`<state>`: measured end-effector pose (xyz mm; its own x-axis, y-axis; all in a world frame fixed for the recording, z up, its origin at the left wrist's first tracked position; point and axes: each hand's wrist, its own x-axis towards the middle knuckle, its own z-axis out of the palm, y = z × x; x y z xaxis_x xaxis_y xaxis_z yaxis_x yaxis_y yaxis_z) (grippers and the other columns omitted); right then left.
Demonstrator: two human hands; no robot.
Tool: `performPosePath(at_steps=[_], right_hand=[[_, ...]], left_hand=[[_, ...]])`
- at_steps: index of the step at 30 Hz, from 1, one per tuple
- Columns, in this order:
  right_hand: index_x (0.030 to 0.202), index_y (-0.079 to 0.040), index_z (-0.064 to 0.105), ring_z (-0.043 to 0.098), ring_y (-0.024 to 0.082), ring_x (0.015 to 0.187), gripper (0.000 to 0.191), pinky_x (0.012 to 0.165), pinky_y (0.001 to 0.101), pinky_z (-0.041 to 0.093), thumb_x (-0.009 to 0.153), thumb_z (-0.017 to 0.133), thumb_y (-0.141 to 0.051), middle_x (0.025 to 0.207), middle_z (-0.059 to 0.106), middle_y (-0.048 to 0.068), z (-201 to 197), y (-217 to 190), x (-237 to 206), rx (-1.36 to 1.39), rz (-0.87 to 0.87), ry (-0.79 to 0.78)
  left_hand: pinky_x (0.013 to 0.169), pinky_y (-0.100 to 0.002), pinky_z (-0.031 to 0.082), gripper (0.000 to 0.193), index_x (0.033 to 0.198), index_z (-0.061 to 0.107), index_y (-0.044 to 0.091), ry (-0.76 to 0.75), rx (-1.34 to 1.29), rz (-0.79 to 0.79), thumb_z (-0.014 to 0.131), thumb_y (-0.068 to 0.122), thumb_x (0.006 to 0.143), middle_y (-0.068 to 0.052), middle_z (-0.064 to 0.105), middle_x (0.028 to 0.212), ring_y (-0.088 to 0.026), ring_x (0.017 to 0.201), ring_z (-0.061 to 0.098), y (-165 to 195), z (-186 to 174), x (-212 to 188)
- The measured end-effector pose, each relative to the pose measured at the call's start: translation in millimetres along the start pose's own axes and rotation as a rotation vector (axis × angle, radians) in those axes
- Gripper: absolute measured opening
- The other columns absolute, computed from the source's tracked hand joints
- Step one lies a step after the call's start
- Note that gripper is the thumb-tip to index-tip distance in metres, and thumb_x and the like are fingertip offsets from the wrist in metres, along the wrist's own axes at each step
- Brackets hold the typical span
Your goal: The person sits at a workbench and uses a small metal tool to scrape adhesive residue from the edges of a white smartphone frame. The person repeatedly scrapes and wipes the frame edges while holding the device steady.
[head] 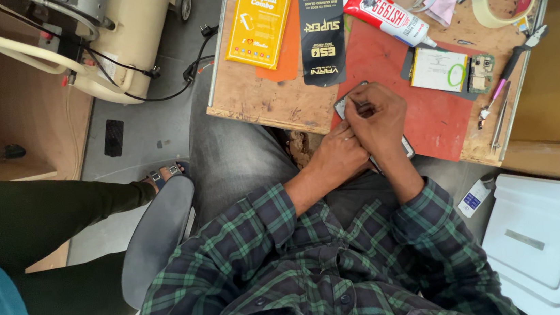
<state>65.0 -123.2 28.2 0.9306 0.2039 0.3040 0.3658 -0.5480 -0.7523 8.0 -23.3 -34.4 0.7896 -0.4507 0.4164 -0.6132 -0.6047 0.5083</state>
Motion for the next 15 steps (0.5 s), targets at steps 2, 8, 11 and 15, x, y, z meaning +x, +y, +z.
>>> performPosePath(at_steps=[2, 8, 11, 15], right_hand=[[0.087, 0.002, 0.07, 0.073, 0.02, 0.079, 0.011, 0.069, 0.0291, 0.057, 0.084, 0.08, 0.001, 0.093, 0.075, 0.012, -3, 3, 2, -0.039, -0.115, -0.092], [0.085, 0.002, 0.065, 0.073, 0.017, 0.081, 0.011, 0.069, 0.027, 0.056, 0.083, 0.076, 0.002, 0.095, 0.075, 0.01, -10, 14, 10, 0.102, -0.064, -0.261], [0.083, 0.002, 0.065, 0.071, 0.016, 0.074, 0.009, 0.065, 0.0269, 0.054, 0.083, 0.074, 0.003, 0.092, 0.075, 0.01, -8, 14, 11, 0.114, 0.012, -0.274], [0.085, 0.002, 0.068, 0.07, 0.015, 0.072, 0.01, 0.064, 0.027, 0.055, 0.083, 0.078, 0.001, 0.09, 0.075, 0.01, -3, 8, 6, 0.052, 0.028, -0.128]], left_hand=[[0.114, -0.043, 0.043, 0.05, 0.106, 0.076, 0.002, 0.029, 0.054, 0.014, 0.08, 0.04, 0.074, -0.013, 0.074, 0.111, -0.028, 0.119, 0.065, 1, -2, 2], [0.113, -0.041, 0.043, 0.053, 0.107, 0.076, 0.003, 0.088, 0.042, -0.003, 0.079, 0.042, 0.072, -0.013, 0.073, 0.111, -0.027, 0.117, 0.065, 4, -13, 5], [0.113, -0.042, 0.043, 0.047, 0.106, 0.077, 0.006, 0.001, 0.016, -0.014, 0.08, 0.042, 0.076, -0.011, 0.073, 0.108, -0.027, 0.116, 0.065, 5, -14, 4], [0.115, -0.042, 0.042, 0.049, 0.104, 0.077, 0.005, -0.02, 0.067, -0.006, 0.081, 0.042, 0.073, -0.008, 0.073, 0.104, -0.025, 0.114, 0.065, 4, -10, 2]])
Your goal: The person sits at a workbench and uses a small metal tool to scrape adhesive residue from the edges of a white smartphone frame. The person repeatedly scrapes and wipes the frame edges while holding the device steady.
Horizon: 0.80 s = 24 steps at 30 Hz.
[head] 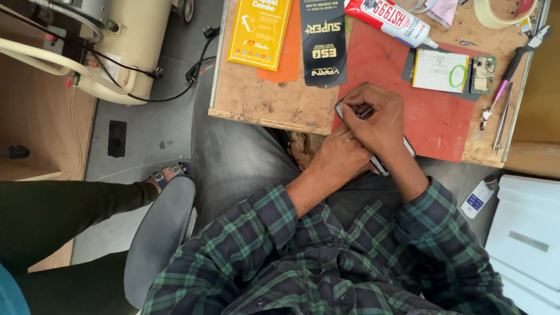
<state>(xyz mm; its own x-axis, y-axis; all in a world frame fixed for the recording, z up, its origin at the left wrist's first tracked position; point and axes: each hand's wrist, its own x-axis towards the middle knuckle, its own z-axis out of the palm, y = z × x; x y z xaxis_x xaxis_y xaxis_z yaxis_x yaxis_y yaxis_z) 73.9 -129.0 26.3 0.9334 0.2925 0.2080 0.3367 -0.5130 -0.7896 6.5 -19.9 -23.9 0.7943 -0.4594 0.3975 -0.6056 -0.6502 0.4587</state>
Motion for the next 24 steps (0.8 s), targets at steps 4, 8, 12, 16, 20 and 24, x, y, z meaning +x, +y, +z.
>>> performPosePath(at_steps=[4, 8, 12, 16, 20, 24], right_hand=[[0.087, 0.001, 0.07, 0.073, 0.016, 0.074, 0.007, 0.066, 0.0265, 0.057, 0.085, 0.077, 0.001, 0.09, 0.074, 0.01, 3, -5, -2, -0.04, 0.042, 0.155], [0.084, 0.001, 0.07, 0.072, 0.017, 0.071, 0.009, 0.065, 0.027, 0.057, 0.086, 0.078, 0.001, 0.088, 0.075, 0.01, 1, -5, -3, -0.092, -0.01, 0.075], [0.088, 0.0, 0.071, 0.072, 0.017, 0.074, 0.008, 0.066, 0.0276, 0.056, 0.085, 0.079, 0.0, 0.091, 0.075, 0.01, -2, 0, 0, -0.024, -0.053, 0.018], [0.089, 0.001, 0.07, 0.07, 0.017, 0.072, 0.008, 0.064, 0.0287, 0.055, 0.087, 0.078, 0.0, 0.092, 0.075, 0.01, 0, 2, 3, -0.095, 0.046, 0.118], [0.088, 0.001, 0.068, 0.071, 0.024, 0.083, 0.014, 0.072, 0.0318, 0.056, 0.081, 0.08, 0.002, 0.094, 0.073, 0.012, -1, 0, 4, -0.146, -0.203, -0.028], [0.09, 0.002, 0.066, 0.071, 0.023, 0.078, 0.012, 0.067, 0.0305, 0.054, 0.081, 0.073, 0.006, 0.094, 0.072, 0.011, -11, -2, 10, 0.031, -0.065, -0.204]], left_hand=[[0.117, -0.039, 0.042, 0.045, 0.102, 0.077, 0.006, 0.126, -0.008, 0.044, 0.08, 0.039, 0.07, -0.006, 0.074, 0.108, -0.023, 0.12, 0.064, -2, 5, -3], [0.114, -0.04, 0.043, 0.048, 0.101, 0.078, 0.004, 0.088, -0.021, 0.011, 0.082, 0.04, 0.069, -0.009, 0.073, 0.107, -0.025, 0.118, 0.063, -1, 6, 0], [0.109, -0.039, 0.048, 0.038, 0.098, 0.078, 0.006, 0.063, -0.078, 0.007, 0.083, 0.035, 0.074, -0.008, 0.073, 0.103, -0.026, 0.115, 0.065, -2, 3, 1], [0.109, -0.04, 0.05, 0.046, 0.098, 0.077, 0.007, 0.18, -0.054, 0.06, 0.079, 0.037, 0.063, -0.006, 0.074, 0.103, -0.024, 0.114, 0.067, -1, 3, 0], [0.105, -0.04, 0.049, 0.043, 0.104, 0.076, 0.01, 0.009, -0.06, -0.01, 0.082, 0.039, 0.073, -0.007, 0.072, 0.106, -0.025, 0.113, 0.065, 0, 4, 0], [0.11, -0.042, 0.046, 0.046, 0.103, 0.076, 0.012, 0.148, -0.072, 0.028, 0.082, 0.041, 0.068, -0.007, 0.071, 0.107, -0.026, 0.115, 0.064, -2, 2, -1]])
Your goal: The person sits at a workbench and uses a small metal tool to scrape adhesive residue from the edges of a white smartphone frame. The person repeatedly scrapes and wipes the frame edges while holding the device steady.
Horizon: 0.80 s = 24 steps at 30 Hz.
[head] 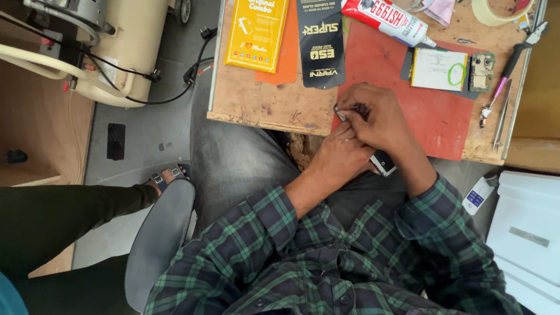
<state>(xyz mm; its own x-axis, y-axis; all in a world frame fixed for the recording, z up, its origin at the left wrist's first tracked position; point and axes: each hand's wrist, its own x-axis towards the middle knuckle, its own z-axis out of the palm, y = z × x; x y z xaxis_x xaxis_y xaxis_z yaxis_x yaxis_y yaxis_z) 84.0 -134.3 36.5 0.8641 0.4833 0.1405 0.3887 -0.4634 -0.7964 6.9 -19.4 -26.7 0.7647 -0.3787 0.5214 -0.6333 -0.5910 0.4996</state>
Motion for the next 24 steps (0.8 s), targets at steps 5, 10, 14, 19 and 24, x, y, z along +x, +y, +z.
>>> performPosePath(at_steps=[5, 10, 14, 19, 24], right_hand=[[0.088, 0.001, 0.065, 0.069, 0.024, 0.071, 0.013, 0.063, 0.0322, 0.053, 0.079, 0.071, 0.008, 0.089, 0.071, 0.01, -1, -1, 6, -0.071, 0.056, -0.048], [0.089, -0.001, 0.066, 0.07, 0.026, 0.076, 0.015, 0.065, 0.034, 0.055, 0.083, 0.079, 0.002, 0.09, 0.07, 0.012, 10, -3, 2, -0.217, -0.067, 0.202], [0.088, -0.002, 0.067, 0.07, 0.025, 0.074, 0.015, 0.064, 0.0342, 0.055, 0.082, 0.08, 0.001, 0.089, 0.07, 0.012, 13, -3, -1, -0.226, 0.011, 0.283], [0.088, -0.002, 0.065, 0.071, 0.028, 0.083, 0.014, 0.071, 0.0354, 0.056, 0.079, 0.073, 0.005, 0.093, 0.07, 0.011, 4, -1, -1, -0.084, -0.097, 0.059], [0.088, 0.0, 0.062, 0.069, 0.03, 0.086, 0.016, 0.072, 0.037, 0.054, 0.077, 0.068, 0.01, 0.091, 0.069, 0.011, -7, 0, 1, -0.121, -0.094, -0.081]], left_hand=[[0.108, -0.04, 0.047, 0.042, 0.099, 0.077, 0.012, -0.065, 0.009, -0.039, 0.082, 0.04, 0.068, -0.007, 0.072, 0.102, -0.026, 0.113, 0.065, 1, -2, 1], [0.111, -0.041, 0.047, 0.04, 0.096, 0.077, 0.009, -0.084, 0.031, -0.035, 0.083, 0.04, 0.072, -0.006, 0.072, 0.098, -0.024, 0.11, 0.066, 1, 0, 0], [0.111, -0.04, 0.048, 0.038, 0.094, 0.077, 0.009, -0.024, 0.024, -0.008, 0.082, 0.038, 0.071, -0.006, 0.073, 0.098, -0.024, 0.11, 0.067, 0, 0, 0], [0.105, -0.04, 0.049, 0.045, 0.095, 0.077, 0.008, -0.041, 0.025, -0.032, 0.082, 0.042, 0.067, -0.008, 0.072, 0.099, -0.027, 0.109, 0.066, 2, -4, 4], [0.103, -0.04, 0.049, 0.04, 0.094, 0.076, 0.009, -0.063, -0.009, -0.047, 0.082, 0.04, 0.071, -0.008, 0.071, 0.1, -0.026, 0.109, 0.066, 2, -7, 4]])
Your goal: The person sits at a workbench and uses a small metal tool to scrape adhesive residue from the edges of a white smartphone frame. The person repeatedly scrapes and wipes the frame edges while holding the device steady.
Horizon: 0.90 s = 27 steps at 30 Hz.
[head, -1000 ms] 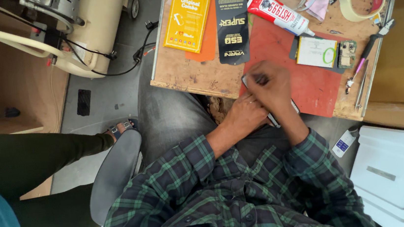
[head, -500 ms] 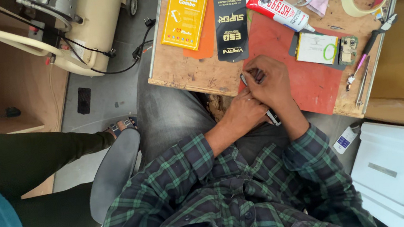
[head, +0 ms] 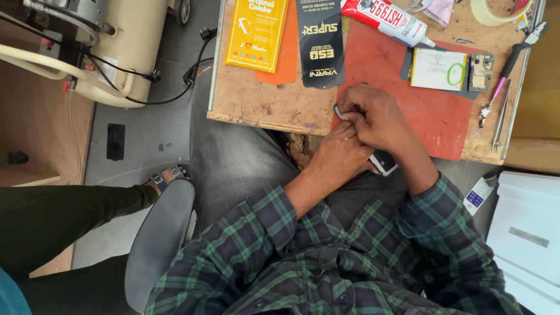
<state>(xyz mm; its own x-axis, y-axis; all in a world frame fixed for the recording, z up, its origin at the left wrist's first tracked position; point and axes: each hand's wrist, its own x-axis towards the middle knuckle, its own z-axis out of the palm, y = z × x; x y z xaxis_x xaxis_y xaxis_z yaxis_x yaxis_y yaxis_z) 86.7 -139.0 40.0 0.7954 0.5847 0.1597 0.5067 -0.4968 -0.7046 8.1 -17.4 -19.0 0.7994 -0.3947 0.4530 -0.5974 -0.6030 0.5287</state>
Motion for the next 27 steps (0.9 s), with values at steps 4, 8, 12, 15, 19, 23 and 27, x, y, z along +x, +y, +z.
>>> performPosePath(at_steps=[4, 8, 12, 15, 19, 23, 27], right_hand=[[0.088, 0.0, 0.065, 0.069, 0.027, 0.077, 0.013, 0.066, 0.0343, 0.053, 0.079, 0.072, 0.007, 0.09, 0.07, 0.011, 7, -3, 1, -0.001, 0.056, 0.09], [0.088, 0.0, 0.067, 0.069, 0.025, 0.073, 0.013, 0.064, 0.033, 0.053, 0.084, 0.078, 0.003, 0.088, 0.069, 0.011, 15, -7, 1, -0.082, 0.073, 0.26], [0.087, 0.001, 0.066, 0.069, 0.023, 0.07, 0.011, 0.061, 0.032, 0.052, 0.085, 0.076, 0.004, 0.089, 0.07, 0.011, 11, -6, -1, -0.036, 0.127, 0.297], [0.087, 0.0, 0.066, 0.069, 0.022, 0.072, 0.011, 0.062, 0.0312, 0.053, 0.083, 0.075, 0.004, 0.091, 0.071, 0.011, 7, -4, -1, 0.053, 0.04, 0.183], [0.089, -0.001, 0.068, 0.069, 0.022, 0.073, 0.012, 0.062, 0.0317, 0.053, 0.083, 0.078, 0.002, 0.091, 0.072, 0.01, 10, -2, 1, 0.025, 0.049, 0.156], [0.09, -0.001, 0.07, 0.069, 0.023, 0.075, 0.011, 0.062, 0.0322, 0.053, 0.084, 0.079, 0.002, 0.09, 0.071, 0.011, 14, -4, -1, -0.177, 0.077, 0.335], [0.089, -0.002, 0.069, 0.069, 0.021, 0.073, 0.011, 0.062, 0.0311, 0.053, 0.086, 0.079, 0.001, 0.092, 0.071, 0.01, 14, -2, -4, -0.112, 0.095, 0.311]], left_hand=[[0.106, -0.04, 0.049, 0.039, 0.097, 0.077, 0.009, 0.007, 0.056, 0.015, 0.081, 0.038, 0.071, -0.008, 0.071, 0.101, -0.025, 0.111, 0.066, 0, 4, -1], [0.11, -0.04, 0.048, 0.039, 0.096, 0.077, 0.009, 0.018, 0.04, 0.026, 0.081, 0.039, 0.071, -0.007, 0.072, 0.101, -0.024, 0.112, 0.066, -1, 6, -1], [0.115, -0.041, 0.046, 0.044, 0.098, 0.078, 0.009, 0.109, 0.008, 0.076, 0.079, 0.04, 0.067, -0.005, 0.073, 0.103, -0.023, 0.115, 0.066, -1, 3, 0], [0.108, -0.041, 0.046, 0.043, 0.099, 0.079, 0.007, -0.011, 0.02, 0.004, 0.083, 0.04, 0.071, -0.009, 0.073, 0.102, -0.026, 0.11, 0.066, 0, 2, 2], [0.11, -0.041, 0.046, 0.04, 0.095, 0.078, 0.008, -0.014, 0.018, 0.016, 0.083, 0.038, 0.068, -0.008, 0.073, 0.102, -0.026, 0.112, 0.066, 1, 1, 1], [0.113, -0.041, 0.045, 0.045, 0.1, 0.077, 0.008, 0.087, 0.005, 0.063, 0.081, 0.037, 0.066, -0.008, 0.073, 0.106, -0.025, 0.116, 0.065, -1, 4, 1], [0.119, -0.04, 0.042, 0.045, 0.106, 0.075, 0.007, 0.01, -0.022, 0.017, 0.082, 0.036, 0.073, -0.008, 0.072, 0.111, -0.025, 0.123, 0.063, 0, 6, 1]])
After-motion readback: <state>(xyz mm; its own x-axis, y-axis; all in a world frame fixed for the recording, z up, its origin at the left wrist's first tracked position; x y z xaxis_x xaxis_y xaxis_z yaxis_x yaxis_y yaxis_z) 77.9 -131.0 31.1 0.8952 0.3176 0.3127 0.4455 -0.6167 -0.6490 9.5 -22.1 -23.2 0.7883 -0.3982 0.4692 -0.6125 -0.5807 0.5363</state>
